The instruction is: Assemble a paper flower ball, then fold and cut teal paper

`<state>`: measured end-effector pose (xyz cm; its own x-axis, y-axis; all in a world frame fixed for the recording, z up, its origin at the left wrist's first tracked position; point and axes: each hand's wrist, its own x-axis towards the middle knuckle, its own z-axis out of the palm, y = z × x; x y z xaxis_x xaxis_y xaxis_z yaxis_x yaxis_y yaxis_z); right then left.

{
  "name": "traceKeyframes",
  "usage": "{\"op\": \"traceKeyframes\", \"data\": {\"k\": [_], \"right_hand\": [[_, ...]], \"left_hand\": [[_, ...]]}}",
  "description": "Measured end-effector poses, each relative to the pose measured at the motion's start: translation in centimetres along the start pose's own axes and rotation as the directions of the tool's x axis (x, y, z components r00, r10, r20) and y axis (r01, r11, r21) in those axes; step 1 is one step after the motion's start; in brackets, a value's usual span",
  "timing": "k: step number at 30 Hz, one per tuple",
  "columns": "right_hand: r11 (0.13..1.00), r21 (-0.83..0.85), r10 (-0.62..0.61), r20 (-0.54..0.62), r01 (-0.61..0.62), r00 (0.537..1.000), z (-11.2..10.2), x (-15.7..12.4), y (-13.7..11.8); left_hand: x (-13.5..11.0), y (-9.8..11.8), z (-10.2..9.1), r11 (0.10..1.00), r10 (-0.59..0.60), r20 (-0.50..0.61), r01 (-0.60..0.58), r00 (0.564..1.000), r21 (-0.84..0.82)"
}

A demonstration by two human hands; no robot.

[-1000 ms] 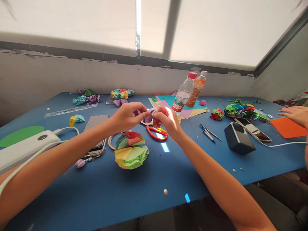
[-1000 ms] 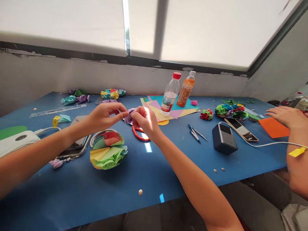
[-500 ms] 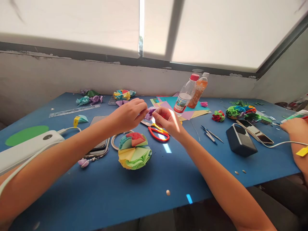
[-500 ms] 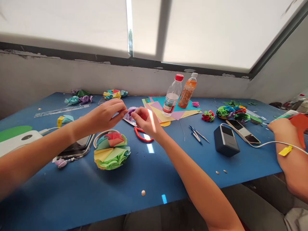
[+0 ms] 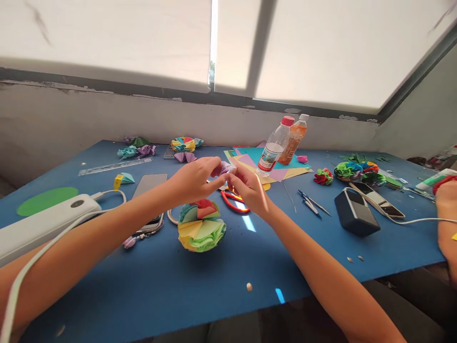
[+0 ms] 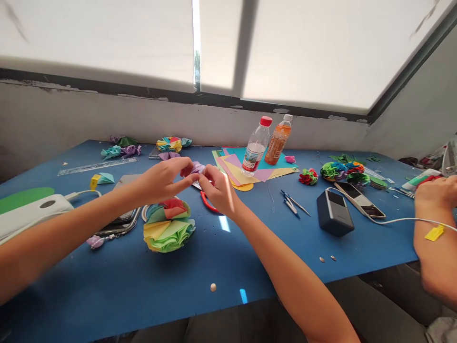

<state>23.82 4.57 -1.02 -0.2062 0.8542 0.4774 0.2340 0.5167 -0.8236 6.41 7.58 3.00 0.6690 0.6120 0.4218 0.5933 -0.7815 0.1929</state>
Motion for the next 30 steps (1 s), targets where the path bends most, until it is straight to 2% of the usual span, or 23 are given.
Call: {"op": "traceKeyframes", "data": {"k": [4,8,13,16,18,21,23,24,27,28,30], "right_hand": [[0.998,0.018,-0.069,0.041,0.068,0.997,0.1,-0.1,-0.2],[0.995,0.019,-0.099,0.066,0.098,0.993,0.2,-0.2,-0.3],[0.988,-0.018,-0.15,0.107,0.153,0.983,0.6,-0.7,-0.9],[0.973,-0.097,-0.194,0.157,0.21,0.968,1.0,-1.0,-1.3],[0.969,-0.111,-0.202,0.162,0.221,0.966,1.3,-1.0,-1.4],[0.969,-0.169,-0.171,0.079,0.182,0.982,1.5,-0.9,-1.3],[0.963,-0.219,-0.157,0.018,0.157,0.987,1.4,-0.8,-1.2],[0.961,-0.227,-0.16,0.021,0.161,0.987,1.3,-0.7,-1.1],[0.966,-0.176,-0.187,0.041,0.192,0.981,0.9,-0.5,-1.1],[0.969,-0.165,-0.189,-0.01,0.184,0.982,0.7,-0.4,-1.0],[0.983,-0.144,-0.134,-0.17,0.11,0.976,0.5,-0.1,-0.8]], "left_hand": [[-0.1,0.1,0.4,0.997,-0.044,0.048,0.041,0.998,0.067],[0.0,0.1,0.5,0.993,-0.109,0.104,0.113,0.989,-0.024],[-0.1,0.1,0.4,0.973,-0.164,0.095,0.177,0.982,-0.149],[-0.2,-0.1,0.2,0.967,-0.196,0.07,0.205,0.978,-0.149],[-0.2,-0.3,0.0,0.971,-0.176,0.088,0.187,0.981,-0.15],[-0.1,-0.7,-0.5,0.953,-0.094,0.213,0.15,0.973,-0.262],[-0.1,-0.9,-0.9,0.926,-0.068,0.307,0.175,0.949,-0.336],[-0.1,-1.0,-1.1,0.92,-0.07,0.321,0.185,0.945,-0.346],[0.1,-1.3,-1.6,0.932,-0.09,0.229,0.163,0.969,-0.324],[0.1,-1.4,-1.8,0.933,-0.092,0.194,0.153,0.977,-0.325],[0.2,-1.5,-2.1,0.916,-0.075,0.2,0.147,0.977,-0.374]]}}
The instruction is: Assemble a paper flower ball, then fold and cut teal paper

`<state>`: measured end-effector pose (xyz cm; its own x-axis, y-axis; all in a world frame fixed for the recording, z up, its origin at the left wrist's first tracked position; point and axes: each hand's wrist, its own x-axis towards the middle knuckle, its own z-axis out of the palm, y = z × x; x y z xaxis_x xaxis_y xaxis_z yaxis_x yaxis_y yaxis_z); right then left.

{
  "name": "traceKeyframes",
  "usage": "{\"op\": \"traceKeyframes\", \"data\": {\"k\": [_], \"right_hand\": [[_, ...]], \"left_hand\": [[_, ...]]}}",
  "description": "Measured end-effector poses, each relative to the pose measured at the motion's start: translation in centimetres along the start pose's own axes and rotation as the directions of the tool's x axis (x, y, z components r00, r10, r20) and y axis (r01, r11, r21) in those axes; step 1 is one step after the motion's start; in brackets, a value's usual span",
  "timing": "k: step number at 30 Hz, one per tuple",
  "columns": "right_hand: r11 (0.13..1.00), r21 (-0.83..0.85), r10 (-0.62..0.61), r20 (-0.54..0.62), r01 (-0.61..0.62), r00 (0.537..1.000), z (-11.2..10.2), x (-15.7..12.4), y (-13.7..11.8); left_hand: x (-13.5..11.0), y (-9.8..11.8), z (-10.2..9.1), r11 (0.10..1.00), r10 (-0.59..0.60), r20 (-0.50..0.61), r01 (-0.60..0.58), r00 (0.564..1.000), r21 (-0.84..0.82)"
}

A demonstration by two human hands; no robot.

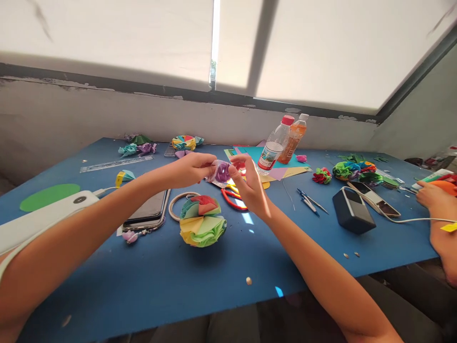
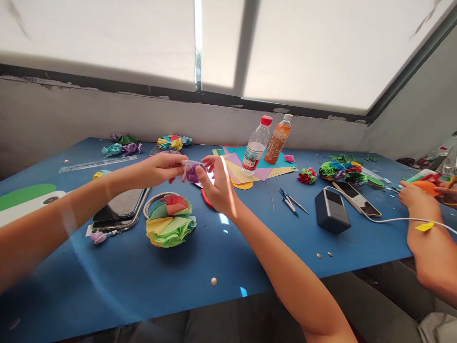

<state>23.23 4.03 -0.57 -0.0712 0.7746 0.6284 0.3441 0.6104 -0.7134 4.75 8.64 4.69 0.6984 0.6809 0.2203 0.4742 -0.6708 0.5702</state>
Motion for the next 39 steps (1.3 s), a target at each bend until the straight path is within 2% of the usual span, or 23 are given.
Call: {"op": "traceKeyframes", "data": {"k": [1,2,5,7,11,14,17,21,27,31,35,39], "right_hand": [[0.997,0.034,0.064,-0.038,-0.062,0.997,0.0,0.1,0.2],[0.987,0.095,0.135,-0.022,-0.132,0.991,0.0,0.3,0.4],[0.885,0.329,0.274,0.201,-0.328,0.941,0.3,0.4,0.8],[0.838,0.402,0.289,0.245,-0.369,0.925,0.6,0.4,0.8],[0.869,0.386,0.278,0.134,-0.308,0.951,0.4,0.4,0.5],[0.903,0.326,0.262,0.101,-0.281,0.96,0.1,0.5,0.6],[0.908,0.302,0.276,0.093,-0.291,0.957,0.2,0.4,0.9],[0.885,0.354,0.281,0.116,-0.304,0.953,0.7,0.2,1.3],[0.838,0.424,0.284,0.199,-0.344,0.938,0.7,0.2,1.3],[0.814,0.46,0.263,0.251,-0.354,0.932,0.5,0.3,1.6],[0.806,0.484,0.29,0.179,-0.341,0.94,0.4,0.4,1.8],[0.874,0.383,0.279,0.108,-0.298,0.954,0.3,0.3,1.6]], "left_hand": [[0.0,0.1,-0.2,0.999,0.003,0.029,-0.002,1.0,-0.038],[0.0,0.1,-0.3,0.997,0.004,0.052,0.0,0.999,-0.074],[0.1,0.4,-0.5,0.986,-0.017,0.083,0.03,0.996,-0.163],[0.2,0.4,-0.5,0.975,-0.043,0.094,0.062,0.995,-0.215],[0.4,-0.2,-0.9,0.949,-0.09,0.075,0.109,0.993,-0.297],[0.4,-0.7,-1.3,0.922,-0.152,0.042,0.157,0.988,-0.353],[0.3,-0.5,-1.2,0.914,-0.151,0.058,0.162,0.987,-0.372],[0.2,0.4,-0.3,0.932,-0.121,0.117,0.153,0.986,-0.328],[0.5,0.3,0.4,0.923,-0.116,0.023,0.116,0.993,-0.367],[0.5,-0.2,0.3,0.881,-0.062,0.093,0.099,0.994,-0.464],[0.3,-0.3,0.4,0.891,-0.037,0.102,0.079,0.994,-0.448],[0.4,-0.3,0.8,0.917,-0.051,0.053,0.068,0.997,-0.393]]}}
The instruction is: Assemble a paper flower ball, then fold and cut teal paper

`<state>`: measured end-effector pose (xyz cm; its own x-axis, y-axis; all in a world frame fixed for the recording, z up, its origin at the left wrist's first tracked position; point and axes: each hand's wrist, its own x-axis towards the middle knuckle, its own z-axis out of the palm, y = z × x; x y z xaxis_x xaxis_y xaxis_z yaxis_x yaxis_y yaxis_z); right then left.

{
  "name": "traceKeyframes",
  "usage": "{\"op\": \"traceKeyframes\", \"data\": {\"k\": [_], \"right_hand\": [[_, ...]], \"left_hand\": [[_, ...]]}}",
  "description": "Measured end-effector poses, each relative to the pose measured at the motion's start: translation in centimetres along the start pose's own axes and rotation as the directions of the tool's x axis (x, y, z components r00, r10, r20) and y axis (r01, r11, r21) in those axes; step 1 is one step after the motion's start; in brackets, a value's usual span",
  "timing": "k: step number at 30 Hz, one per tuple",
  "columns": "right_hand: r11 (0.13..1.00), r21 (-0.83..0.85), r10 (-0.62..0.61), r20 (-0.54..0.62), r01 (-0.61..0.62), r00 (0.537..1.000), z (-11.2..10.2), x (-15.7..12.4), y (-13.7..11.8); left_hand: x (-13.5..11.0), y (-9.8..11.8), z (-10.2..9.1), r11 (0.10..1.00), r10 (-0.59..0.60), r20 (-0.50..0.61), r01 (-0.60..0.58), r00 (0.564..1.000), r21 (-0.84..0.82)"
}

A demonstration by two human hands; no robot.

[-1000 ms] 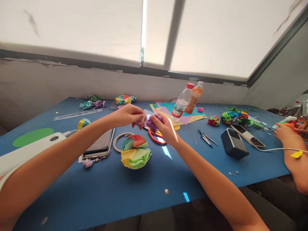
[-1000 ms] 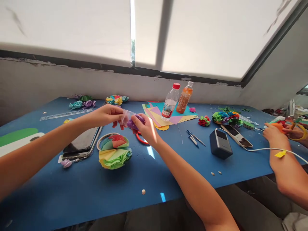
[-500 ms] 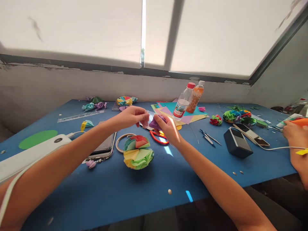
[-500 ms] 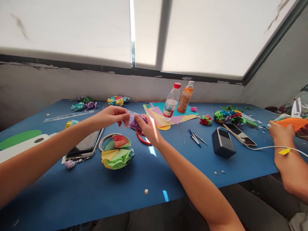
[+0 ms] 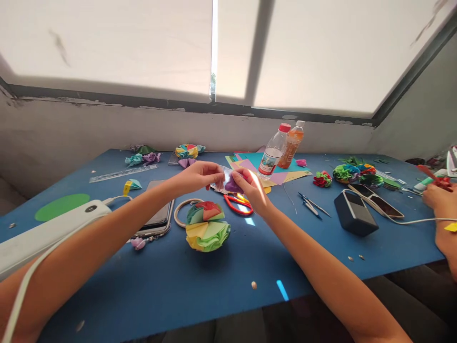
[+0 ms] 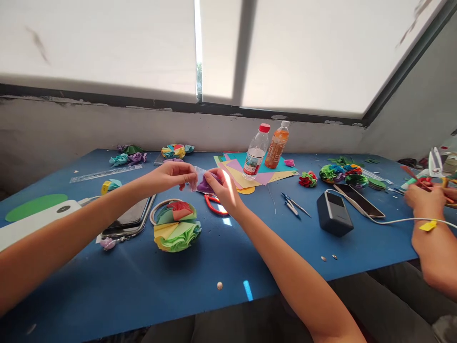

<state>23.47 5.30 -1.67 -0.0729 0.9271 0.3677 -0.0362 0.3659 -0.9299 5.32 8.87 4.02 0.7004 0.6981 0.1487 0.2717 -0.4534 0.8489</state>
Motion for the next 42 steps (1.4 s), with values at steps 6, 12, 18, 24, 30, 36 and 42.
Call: {"op": "traceKeyframes", "data": {"k": [6,12,18,24,30,36,42], "right_hand": [[0.975,-0.164,-0.15,0.006,0.149,0.989,-0.1,0.1,0.2],[0.984,-0.144,-0.104,0.009,0.104,0.995,-0.2,0.4,0.1],[1.0,-0.015,0.012,-0.001,-0.012,1.0,0.1,0.0,-0.6],[0.99,-0.119,-0.078,0.006,0.078,0.997,-0.1,0.3,-0.3],[0.952,-0.255,-0.151,0.086,0.168,0.985,-0.3,0.2,0.6],[0.736,-0.526,-0.414,0.15,0.427,0.898,-0.2,-0.2,0.4],[0.77,-0.534,-0.353,0.102,0.35,0.93,-0.2,-0.1,0.3]], "left_hand": [[-0.1,0.0,0.2,0.998,0.049,-0.09,-0.044,0.995,0.052],[-0.5,0.5,0.5,0.993,0.073,-0.039,-0.069,0.997,0.093],[-0.3,0.1,0.2,0.998,0.049,-0.011,-0.049,0.999,-0.03],[-0.5,0.2,0.5,0.998,0.057,-0.039,-0.055,0.998,0.044],[-0.6,0.7,1.2,0.996,0.053,-0.062,-0.049,0.997,0.07],[-0.4,0.0,1.6,0.986,0.056,-0.103,-0.039,0.993,0.161],[-0.1,-0.7,1.8,0.974,0.096,-0.095,-0.074,0.991,0.215]]}}
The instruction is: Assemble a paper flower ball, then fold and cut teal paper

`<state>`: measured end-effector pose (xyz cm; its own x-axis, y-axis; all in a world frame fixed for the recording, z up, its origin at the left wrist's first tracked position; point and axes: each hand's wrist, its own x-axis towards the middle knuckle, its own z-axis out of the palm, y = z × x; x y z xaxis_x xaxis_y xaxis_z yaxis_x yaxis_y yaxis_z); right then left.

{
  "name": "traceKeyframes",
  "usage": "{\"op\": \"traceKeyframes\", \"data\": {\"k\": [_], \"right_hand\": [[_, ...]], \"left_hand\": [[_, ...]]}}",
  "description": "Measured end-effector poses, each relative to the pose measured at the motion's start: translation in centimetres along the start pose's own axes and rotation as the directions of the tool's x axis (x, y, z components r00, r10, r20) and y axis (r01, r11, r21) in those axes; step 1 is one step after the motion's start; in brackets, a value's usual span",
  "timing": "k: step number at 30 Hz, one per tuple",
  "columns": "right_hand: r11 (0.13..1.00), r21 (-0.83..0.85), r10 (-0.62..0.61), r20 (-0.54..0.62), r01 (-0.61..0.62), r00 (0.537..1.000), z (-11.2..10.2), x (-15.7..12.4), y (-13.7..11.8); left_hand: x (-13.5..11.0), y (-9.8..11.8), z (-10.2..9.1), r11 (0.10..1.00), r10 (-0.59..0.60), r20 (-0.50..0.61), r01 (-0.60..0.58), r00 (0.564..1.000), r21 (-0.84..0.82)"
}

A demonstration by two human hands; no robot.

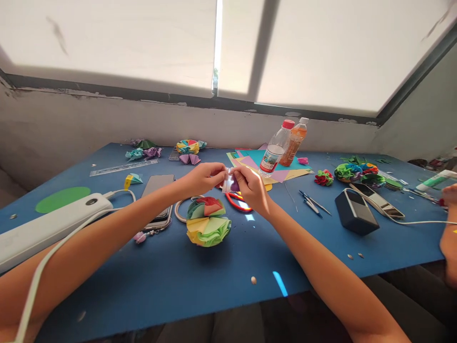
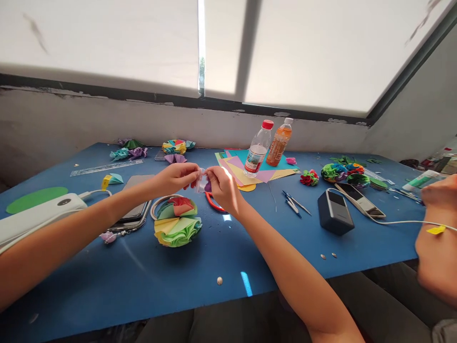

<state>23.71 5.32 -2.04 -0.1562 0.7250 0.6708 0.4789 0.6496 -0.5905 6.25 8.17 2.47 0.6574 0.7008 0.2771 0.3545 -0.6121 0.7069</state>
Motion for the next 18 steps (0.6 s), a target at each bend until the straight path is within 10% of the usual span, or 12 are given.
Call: {"op": "traceKeyframes", "data": {"k": [18], "right_hand": [[0.999,0.034,0.04,0.034,-0.041,0.999,0.08,0.03,-0.06]], "left_hand": [[-0.21,0.43,-0.35,0.998,-0.038,0.044,0.036,0.998,0.055]]}}
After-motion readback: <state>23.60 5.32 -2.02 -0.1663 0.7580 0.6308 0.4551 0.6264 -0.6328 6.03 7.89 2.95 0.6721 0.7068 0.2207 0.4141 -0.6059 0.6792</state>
